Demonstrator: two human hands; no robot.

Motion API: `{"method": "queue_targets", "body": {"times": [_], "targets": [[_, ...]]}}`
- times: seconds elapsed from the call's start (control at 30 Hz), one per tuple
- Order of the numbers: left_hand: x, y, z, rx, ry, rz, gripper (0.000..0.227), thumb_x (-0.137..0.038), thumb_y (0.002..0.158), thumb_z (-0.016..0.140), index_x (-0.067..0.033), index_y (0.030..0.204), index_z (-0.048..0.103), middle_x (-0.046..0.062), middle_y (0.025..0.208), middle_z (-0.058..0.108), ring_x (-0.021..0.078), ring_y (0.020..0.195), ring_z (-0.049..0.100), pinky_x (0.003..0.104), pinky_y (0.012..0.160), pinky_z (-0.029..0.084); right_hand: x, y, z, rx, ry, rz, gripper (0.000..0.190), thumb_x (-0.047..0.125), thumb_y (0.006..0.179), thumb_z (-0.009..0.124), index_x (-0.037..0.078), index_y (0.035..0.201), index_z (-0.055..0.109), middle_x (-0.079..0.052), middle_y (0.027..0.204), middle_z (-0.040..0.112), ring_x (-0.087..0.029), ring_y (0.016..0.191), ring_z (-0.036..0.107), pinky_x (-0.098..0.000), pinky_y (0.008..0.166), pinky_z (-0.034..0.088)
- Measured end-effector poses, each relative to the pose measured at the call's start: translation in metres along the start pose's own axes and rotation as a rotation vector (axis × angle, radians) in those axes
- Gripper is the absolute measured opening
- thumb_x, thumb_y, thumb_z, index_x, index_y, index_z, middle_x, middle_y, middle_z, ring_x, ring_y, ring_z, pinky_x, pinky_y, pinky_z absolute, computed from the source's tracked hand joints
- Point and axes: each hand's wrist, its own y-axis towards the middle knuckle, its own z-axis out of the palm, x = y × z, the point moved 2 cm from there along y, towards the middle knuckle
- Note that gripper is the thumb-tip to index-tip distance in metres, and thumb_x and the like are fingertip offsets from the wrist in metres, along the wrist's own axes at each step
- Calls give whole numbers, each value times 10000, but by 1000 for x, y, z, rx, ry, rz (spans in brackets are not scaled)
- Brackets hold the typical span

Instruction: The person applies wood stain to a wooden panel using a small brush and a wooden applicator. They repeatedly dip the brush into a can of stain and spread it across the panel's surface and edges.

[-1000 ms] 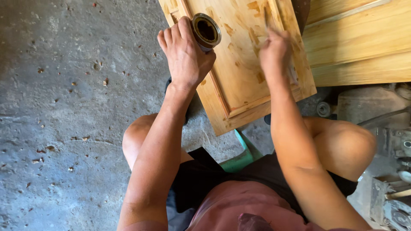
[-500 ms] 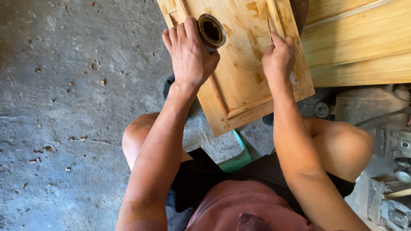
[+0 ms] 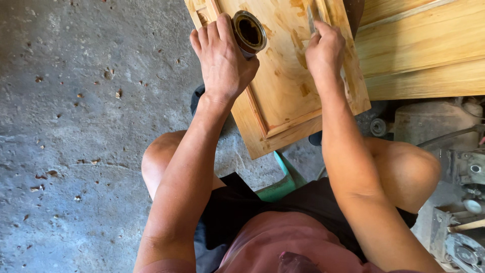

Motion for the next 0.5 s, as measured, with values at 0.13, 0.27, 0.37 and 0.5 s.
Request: {"method": "queue_targets", "body": {"times": [0.13,0.27,0.37,0.5], "targets": [[-3,2,0,3,2,3,634,-139,669,774,7,1200,461,197,1036,548,399,1029,516,555,1050,322,-1,-3,9,8,88,151,367,-42,925,626,1,1286,672,-233,1132,734,-340,1007,744,-389,869,590],[0,3,0,-3,-16,-13,631,-139,656,773,6,1190,469,189,1033,551,395,1031,519,538,1050,329,-6,-29,-19,57,-16,257,356,-38,917,624,17,1263,691,-220,1067,745,-335,943,745,-400,823,579],[10,4,-3,-15,-33,-26,648,-141,655,775,4,1212,478,184,1034,557,388,1029,521,524,1061,341,-8,-62,-65,168,-60,186,371,-45,922,598,7,1279,683,-254,1052,735,-365,928,735,-426,842,579],[10,4,0,-94,-61,-13,643,-174,669,814,-25,1210,500,180,1104,583,395,1072,525,499,1019,367,5,-89,-143,322,-194,51,496,12,899,634,-45,1391,642,-325,1039,689,-482,915,669,-506,799,524]]}}
